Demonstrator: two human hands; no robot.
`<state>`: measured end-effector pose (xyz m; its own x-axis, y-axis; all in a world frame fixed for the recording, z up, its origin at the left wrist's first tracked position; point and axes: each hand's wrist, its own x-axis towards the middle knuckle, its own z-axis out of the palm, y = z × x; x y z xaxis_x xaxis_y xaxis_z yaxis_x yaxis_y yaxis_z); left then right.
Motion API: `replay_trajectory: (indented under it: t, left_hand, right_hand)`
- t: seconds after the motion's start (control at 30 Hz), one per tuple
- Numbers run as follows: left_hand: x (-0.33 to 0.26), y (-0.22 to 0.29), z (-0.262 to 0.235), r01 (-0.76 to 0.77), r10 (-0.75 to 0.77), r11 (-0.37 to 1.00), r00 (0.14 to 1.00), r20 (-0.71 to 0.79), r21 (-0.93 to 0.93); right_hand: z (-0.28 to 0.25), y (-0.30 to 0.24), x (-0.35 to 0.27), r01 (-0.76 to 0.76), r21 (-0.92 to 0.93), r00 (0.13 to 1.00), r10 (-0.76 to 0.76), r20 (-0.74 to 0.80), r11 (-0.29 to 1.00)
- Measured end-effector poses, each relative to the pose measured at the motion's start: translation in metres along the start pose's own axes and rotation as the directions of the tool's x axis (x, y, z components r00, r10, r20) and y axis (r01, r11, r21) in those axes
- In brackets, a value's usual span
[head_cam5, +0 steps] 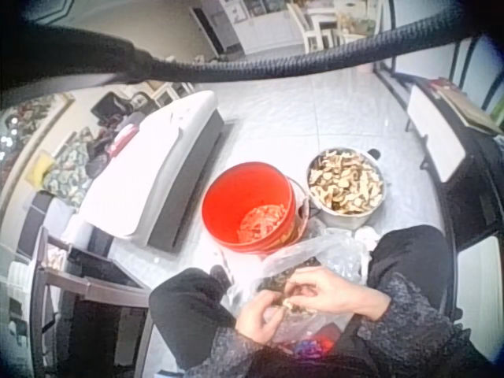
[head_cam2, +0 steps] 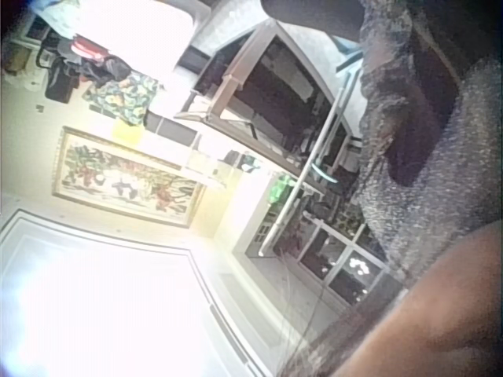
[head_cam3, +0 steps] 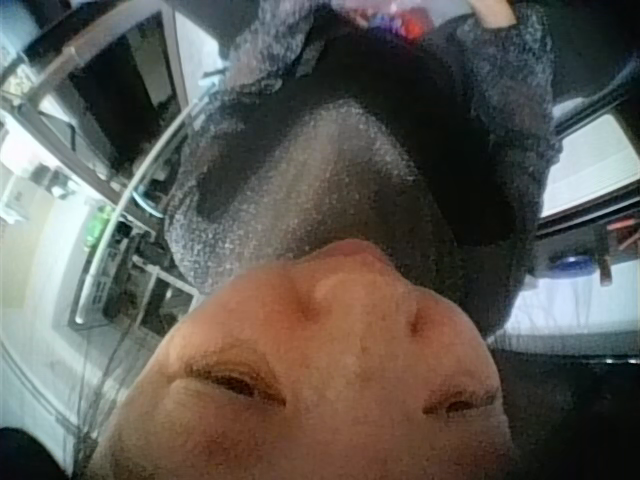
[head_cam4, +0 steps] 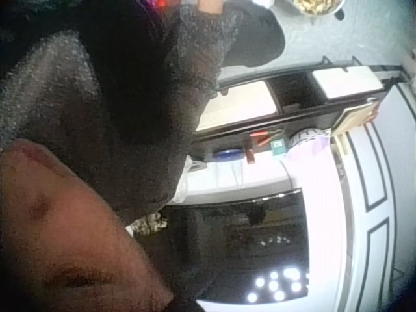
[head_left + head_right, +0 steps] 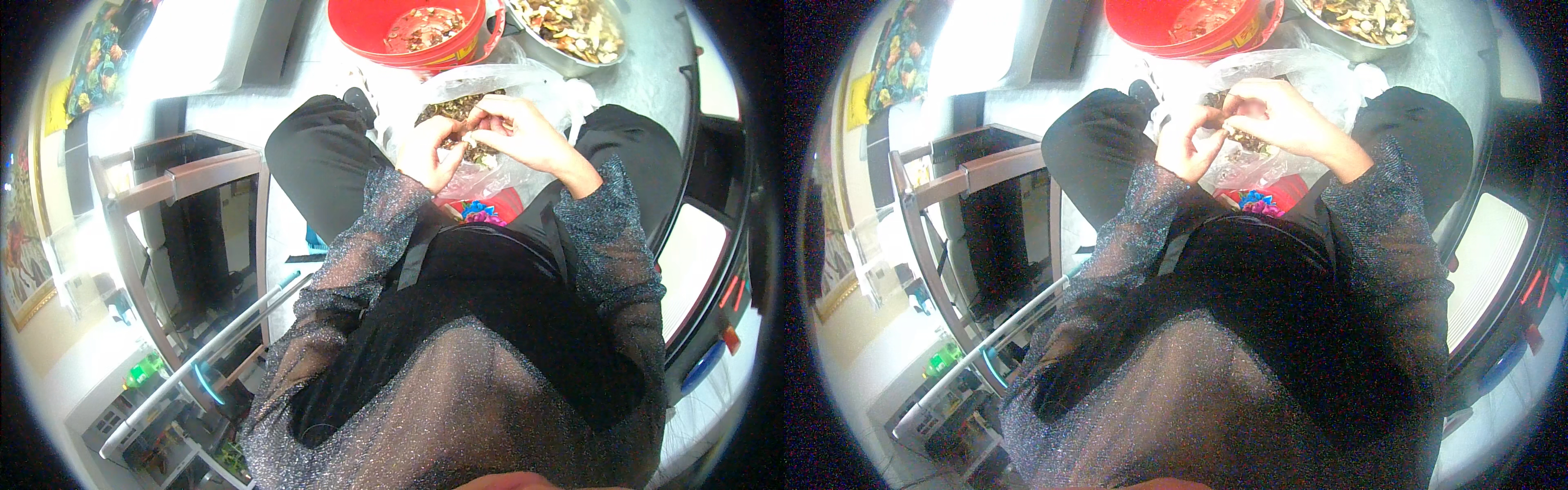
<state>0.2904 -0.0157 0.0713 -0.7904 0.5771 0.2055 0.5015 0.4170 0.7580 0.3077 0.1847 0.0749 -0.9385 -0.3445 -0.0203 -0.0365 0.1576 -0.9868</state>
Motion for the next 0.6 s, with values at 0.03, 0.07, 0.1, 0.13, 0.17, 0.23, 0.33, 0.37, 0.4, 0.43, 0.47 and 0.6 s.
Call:
replay_trajectory:
  t: [0.03,0.07,0.1,0.13,0.17,0.23,0.33,0.37,0.4,0.43,0.47,0.6]
  left_hand:
    - [0.000,-0.001,0.000,-0.011,0.011,1.000,1.000,-0.001,0.010]
    - [0.000,-0.001,0.001,-0.010,0.010,1.000,1.000,0.001,0.013]
    - [-0.001,-0.001,0.001,-0.011,0.011,1.000,1.000,0.003,0.019]
    - [-0.001,-0.002,0.002,-0.014,0.014,1.000,1.000,0.006,0.025]
    - [-0.001,-0.002,0.003,-0.004,0.004,1.000,1.000,0.007,0.017]
    - [-0.002,-0.002,0.004,0.005,-0.005,1.000,1.000,0.008,0.002]
    - [-0.001,-0.003,0.005,0.009,-0.009,1.000,1.000,0.014,-0.003]
    - [-0.001,-0.003,0.005,0.012,-0.012,1.000,1.000,0.005,0.003]
    - [-0.001,-0.003,0.005,0.015,-0.015,1.000,1.000,-0.004,0.008]
    - [-0.002,-0.002,0.005,0.022,-0.022,1.000,1.000,-0.008,0.013]
    - [-0.002,-0.002,0.005,0.008,-0.007,1.000,1.000,-0.012,0.022]
    - [-0.002,-0.001,0.002,-0.024,0.025,0.998,1.000,-0.016,0.054]
  right_hand:
    - [0.001,0.001,0.000,-0.010,-0.009,1.000,0.010,0.005,1.000]
    - [0.003,0.001,0.001,-0.006,-0.017,1.000,0.006,0.005,1.000]
    - [0.004,0.002,0.002,-0.021,-0.027,1.000,0.021,0.009,0.999]
    - [0.005,0.003,0.001,-0.004,-0.029,1.000,0.004,-0.001,1.000]
    - [0.005,0.004,0.001,-0.007,-0.031,1.000,0.006,-0.009,0.999]
    - [0.005,0.006,0.001,-0.035,-0.017,0.999,0.035,-0.014,0.999]
    - [0.001,0.009,0.001,-0.084,-0.030,0.996,0.083,-0.038,0.996]
    - [-0.001,0.010,0.000,-0.081,-0.075,0.995,0.076,-0.068,0.994]
    - [-0.003,0.011,0.000,-0.051,-0.117,0.995,0.040,-0.096,0.992]
    - [-0.004,0.013,0.001,-0.057,-0.117,0.992,0.044,-0.115,0.992]
    - [-0.004,0.014,0.002,-0.035,-0.114,0.991,0.020,-0.133,0.993]
    - [-0.001,0.017,0.002,-0.074,0.051,0.990,0.079,-0.116,0.996]
